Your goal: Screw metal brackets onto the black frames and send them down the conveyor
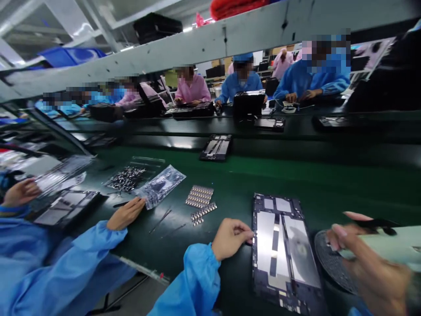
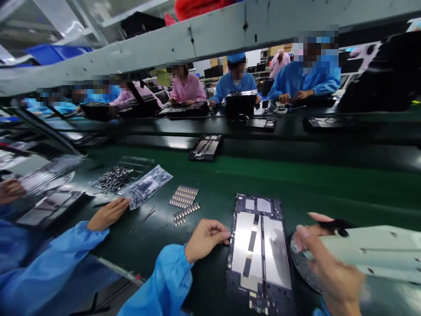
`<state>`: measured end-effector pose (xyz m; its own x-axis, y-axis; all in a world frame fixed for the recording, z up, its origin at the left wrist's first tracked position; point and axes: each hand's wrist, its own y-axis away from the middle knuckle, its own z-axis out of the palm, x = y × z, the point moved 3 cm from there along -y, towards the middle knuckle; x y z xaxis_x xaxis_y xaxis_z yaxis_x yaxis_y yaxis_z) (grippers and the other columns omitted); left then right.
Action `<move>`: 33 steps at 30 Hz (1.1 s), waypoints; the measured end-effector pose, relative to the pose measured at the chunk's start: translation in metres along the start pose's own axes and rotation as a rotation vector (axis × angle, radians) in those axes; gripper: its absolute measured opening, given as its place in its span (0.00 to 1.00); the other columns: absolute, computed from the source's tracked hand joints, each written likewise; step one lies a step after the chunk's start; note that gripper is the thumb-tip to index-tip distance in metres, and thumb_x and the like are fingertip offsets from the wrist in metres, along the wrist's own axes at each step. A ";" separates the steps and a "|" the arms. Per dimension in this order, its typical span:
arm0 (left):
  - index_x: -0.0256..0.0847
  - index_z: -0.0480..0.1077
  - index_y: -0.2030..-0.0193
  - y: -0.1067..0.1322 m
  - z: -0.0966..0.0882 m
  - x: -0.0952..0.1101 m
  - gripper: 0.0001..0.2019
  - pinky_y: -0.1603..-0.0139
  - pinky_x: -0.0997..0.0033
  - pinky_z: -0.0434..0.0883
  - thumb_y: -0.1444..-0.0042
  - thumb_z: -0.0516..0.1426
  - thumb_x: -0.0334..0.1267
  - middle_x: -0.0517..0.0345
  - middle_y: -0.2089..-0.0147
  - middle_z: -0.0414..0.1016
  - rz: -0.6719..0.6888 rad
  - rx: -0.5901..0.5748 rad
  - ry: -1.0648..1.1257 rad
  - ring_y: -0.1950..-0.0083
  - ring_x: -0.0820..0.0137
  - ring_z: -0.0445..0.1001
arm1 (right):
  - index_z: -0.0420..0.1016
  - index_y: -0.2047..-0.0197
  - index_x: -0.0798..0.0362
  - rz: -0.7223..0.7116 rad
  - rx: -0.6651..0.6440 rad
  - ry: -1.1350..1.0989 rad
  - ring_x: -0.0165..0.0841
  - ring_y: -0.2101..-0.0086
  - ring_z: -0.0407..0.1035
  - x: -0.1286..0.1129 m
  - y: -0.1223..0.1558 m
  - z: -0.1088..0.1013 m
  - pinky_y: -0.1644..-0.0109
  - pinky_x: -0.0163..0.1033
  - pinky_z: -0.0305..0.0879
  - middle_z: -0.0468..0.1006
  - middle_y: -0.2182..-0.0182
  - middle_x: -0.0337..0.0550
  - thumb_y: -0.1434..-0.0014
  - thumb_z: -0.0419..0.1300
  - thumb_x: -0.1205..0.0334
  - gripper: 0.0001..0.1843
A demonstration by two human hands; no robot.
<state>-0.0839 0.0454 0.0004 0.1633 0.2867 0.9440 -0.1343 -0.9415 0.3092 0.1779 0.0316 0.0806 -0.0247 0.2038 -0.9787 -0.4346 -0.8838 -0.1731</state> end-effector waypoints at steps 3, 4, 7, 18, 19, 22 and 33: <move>0.34 0.77 0.71 -0.016 0.004 0.008 0.06 0.68 0.74 0.71 0.51 0.62 0.35 0.55 0.74 0.78 0.076 0.071 -0.182 0.71 0.70 0.76 | 0.70 0.56 0.49 -0.009 -0.135 -0.074 0.33 0.83 0.64 -0.004 0.011 0.027 0.76 0.41 0.64 0.68 0.85 0.31 0.52 0.70 0.58 0.21; 0.35 0.78 0.71 -0.020 0.005 0.011 0.05 0.67 0.74 0.70 0.51 0.62 0.35 0.55 0.72 0.79 0.117 0.097 -0.259 0.70 0.70 0.76 | 0.69 0.55 0.49 -0.032 -0.176 -0.096 0.32 0.82 0.64 -0.003 0.013 0.036 0.74 0.42 0.65 0.68 0.84 0.31 0.50 0.69 0.59 0.20; 0.38 0.79 0.71 -0.030 0.009 0.017 0.04 0.63 0.73 0.70 0.50 0.62 0.36 0.56 0.68 0.80 0.199 0.139 -0.396 0.66 0.69 0.76 | 0.70 0.56 0.51 -0.049 -0.266 -0.096 0.32 0.82 0.65 0.003 0.016 0.058 0.73 0.42 0.65 0.67 0.84 0.32 0.47 0.67 0.59 0.16; 0.35 0.72 0.65 -0.061 0.005 0.015 0.13 0.76 0.79 0.70 0.58 0.67 0.33 0.63 0.75 0.74 -0.011 -0.077 -0.217 0.76 0.75 0.73 | 0.70 0.56 0.55 -0.081 -0.427 -0.038 0.31 0.85 0.65 0.021 0.007 0.137 0.77 0.38 0.64 0.69 0.86 0.31 0.50 0.66 0.61 0.18; 0.35 0.71 0.65 -0.064 0.004 0.014 0.14 0.79 0.79 0.69 0.59 0.67 0.32 0.64 0.75 0.73 -0.069 -0.112 -0.179 0.78 0.75 0.72 | 0.70 0.56 0.55 -0.073 -0.440 -0.029 0.30 0.85 0.64 0.023 0.006 0.141 0.77 0.37 0.64 0.69 0.86 0.31 0.50 0.66 0.61 0.18; 0.34 0.70 0.67 -0.071 0.003 0.013 0.12 0.81 0.82 0.69 0.58 0.67 0.30 0.63 0.77 0.73 -0.144 -0.185 -0.115 0.79 0.75 0.74 | 0.70 0.56 0.56 -0.038 -0.466 -0.006 0.30 0.85 0.64 0.031 0.004 0.146 0.78 0.37 0.64 0.69 0.86 0.31 0.50 0.66 0.62 0.18; 0.34 0.72 0.67 -0.072 0.005 0.009 0.07 0.80 0.81 0.71 0.55 0.64 0.30 0.61 0.78 0.73 -0.113 -0.222 -0.121 0.78 0.73 0.75 | 0.67 0.62 0.53 -0.029 -0.484 0.020 0.30 0.85 0.64 0.040 0.005 0.148 0.79 0.36 0.64 0.69 0.86 0.30 0.51 0.66 0.62 0.15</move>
<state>-0.0681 0.1152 -0.0136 0.3035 0.3520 0.8854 -0.3168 -0.8391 0.4422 0.0411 0.0974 0.0567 0.0007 0.2276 -0.9738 0.0341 -0.9732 -0.2274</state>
